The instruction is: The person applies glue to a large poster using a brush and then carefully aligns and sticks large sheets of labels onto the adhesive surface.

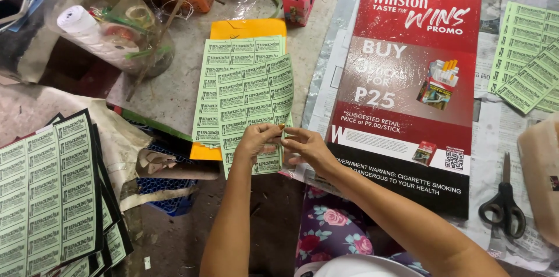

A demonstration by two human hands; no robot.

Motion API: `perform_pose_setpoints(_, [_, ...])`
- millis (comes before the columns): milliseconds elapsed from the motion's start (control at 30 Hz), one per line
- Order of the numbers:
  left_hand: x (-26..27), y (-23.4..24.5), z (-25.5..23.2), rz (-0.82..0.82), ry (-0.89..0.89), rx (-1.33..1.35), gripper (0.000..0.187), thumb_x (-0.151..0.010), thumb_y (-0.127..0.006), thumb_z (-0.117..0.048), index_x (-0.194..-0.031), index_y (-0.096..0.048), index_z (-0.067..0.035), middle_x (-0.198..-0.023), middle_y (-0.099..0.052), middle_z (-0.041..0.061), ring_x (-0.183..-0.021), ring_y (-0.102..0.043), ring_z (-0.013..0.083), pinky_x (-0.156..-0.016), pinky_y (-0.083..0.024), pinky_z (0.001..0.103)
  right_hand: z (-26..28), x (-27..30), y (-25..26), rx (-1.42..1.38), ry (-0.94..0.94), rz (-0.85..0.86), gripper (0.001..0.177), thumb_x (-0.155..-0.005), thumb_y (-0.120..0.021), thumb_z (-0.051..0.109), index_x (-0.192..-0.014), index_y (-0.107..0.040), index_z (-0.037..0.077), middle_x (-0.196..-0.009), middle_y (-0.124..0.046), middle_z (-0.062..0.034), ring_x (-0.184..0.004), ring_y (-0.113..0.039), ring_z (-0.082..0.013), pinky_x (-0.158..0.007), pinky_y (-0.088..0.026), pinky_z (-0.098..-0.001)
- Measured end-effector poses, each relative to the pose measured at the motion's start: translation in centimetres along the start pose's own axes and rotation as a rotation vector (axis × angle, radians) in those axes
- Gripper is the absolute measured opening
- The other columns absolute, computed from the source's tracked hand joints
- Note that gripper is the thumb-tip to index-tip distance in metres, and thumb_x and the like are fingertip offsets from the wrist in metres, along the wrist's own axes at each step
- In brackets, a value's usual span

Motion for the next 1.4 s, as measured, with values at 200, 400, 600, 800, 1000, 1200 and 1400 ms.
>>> perform_pose_setpoints(200, [-0.4, 0.1, 0.3, 0.019, 0.007, -0.018, 0.038, -0.079, -0.089, -0.032, -0.105, -0.078, -0.007, -0.096, -0.078, 0.009, -0.085, -0.075, 0.0185, -0.080, -0.061, 0.039, 0.3, 0.2, 0.1, 0.015, -0.015, -0.014, 0.075, -0.082, -0.087, 0.032, -0.143, -0.057, 0.002, -0.123, -0.066, -0.0249, -0.101, -0.068, -0.0285, -0.077, -0.062, -0.0455])
perform_pose_setpoints(400, [-1.0, 0.3, 0.8, 0.034, 0.019, -0.038, 0.042, -0.079, -0.089, -0.038, -0.106, -0.078, -0.008, -0.094, -0.079, 0.009, -0.085, -0.075, 0.0189, -0.080, -0.061, 0.037, -0.2, -0.2, 0.5, 0.009, -0.026, -0.022, 0.075, -0.081, -0.088, 0.030, -0.143, -0.056, 0.001, -0.119, -0.067, -0.0243, -0.098, -0.070, -0.0293, -0.074, -0.064, -0.0444])
perform_pose_setpoints(600, [-0.8, 0.2, 0.7, 0.027, -0.002, -0.052, 0.042, -0.080, -0.089, -0.037, -0.107, -0.077, -0.008, -0.090, -0.079, 0.007, -0.083, -0.076, 0.0159, -0.078, -0.061, 0.033, -0.2, -0.3, 0.7, 0.030, -0.015, -0.031, 0.084, -0.078, -0.090, 0.034, -0.143, -0.053, -0.005, -0.120, -0.065, -0.0283, -0.097, -0.067, -0.0298, -0.074, -0.063, -0.0473])
perform_pose_setpoints(800, [-0.6, 0.3, 0.6, 0.011, -0.012, -0.048, 0.036, -0.083, -0.084, -0.031, -0.109, -0.077, -0.006, -0.096, -0.079, 0.011, -0.087, -0.076, 0.0198, -0.079, -0.061, 0.035, -0.4, 0.0, 1.0, -0.037, -0.034, -0.035, 0.083, -0.078, -0.090, 0.030, -0.142, -0.053, -0.005, -0.112, -0.065, -0.0184, -0.091, -0.066, -0.0217, -0.071, -0.065, -0.0391])
perform_pose_setpoints(1000, [-1.0, 2.4, 1.0, -0.139, -0.138, -0.177, 0.025, -0.089, -0.073, -0.024, -0.107, -0.079, -0.008, -0.087, -0.076, 0.010, -0.080, -0.074, 0.0195, -0.073, -0.062, 0.037, -3.2, -1.5, 2.7, -0.078, -0.070, -0.061, 0.056, -0.090, -0.077, 0.025, -0.138, -0.060, 0.002, -0.106, -0.067, -0.0144, -0.084, -0.069, -0.0212, -0.065, -0.065, -0.0376])
perform_pose_setpoints(1200, [6.4, 3.8, -8.9, -0.513, -0.521, -0.789, 0.021, -0.099, -0.055, -0.019, -0.105, -0.073, -0.009, -0.084, -0.073, 0.015, -0.074, -0.072, 0.0316, -0.069, -0.060, 0.044, -2.1, -2.9, 2.3, -0.014, -0.026, -0.113, 0.049, -0.096, -0.060, 0.015, -0.142, -0.057, -0.002, -0.111, -0.070, -0.0204, -0.091, -0.072, -0.0265, -0.071, -0.064, -0.0449])
perform_pose_setpoints(1400, [9.6, 2.2, -11.7, -0.777, -0.676, -1.253, 0.015, -0.098, -0.057, -0.020, -0.103, -0.070, -0.017, -0.085, -0.071, 0.011, -0.076, -0.074, 0.0312, -0.069, -0.062, 0.044, 4.3, -4.2, 0.7, 0.302, 0.094, -0.097, 0.054, -0.099, -0.067, 0.021, -0.147, -0.051, 0.002, -0.123, -0.066, -0.0282, -0.106, -0.069, -0.0388, -0.082, -0.062, -0.0542])
Point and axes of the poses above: each hand's wrist, its own x-axis away from the middle knuckle, its own y-axis out of the back of the hand, z = x × y, the point moved 9 cm from there along -x, towards the middle knuckle
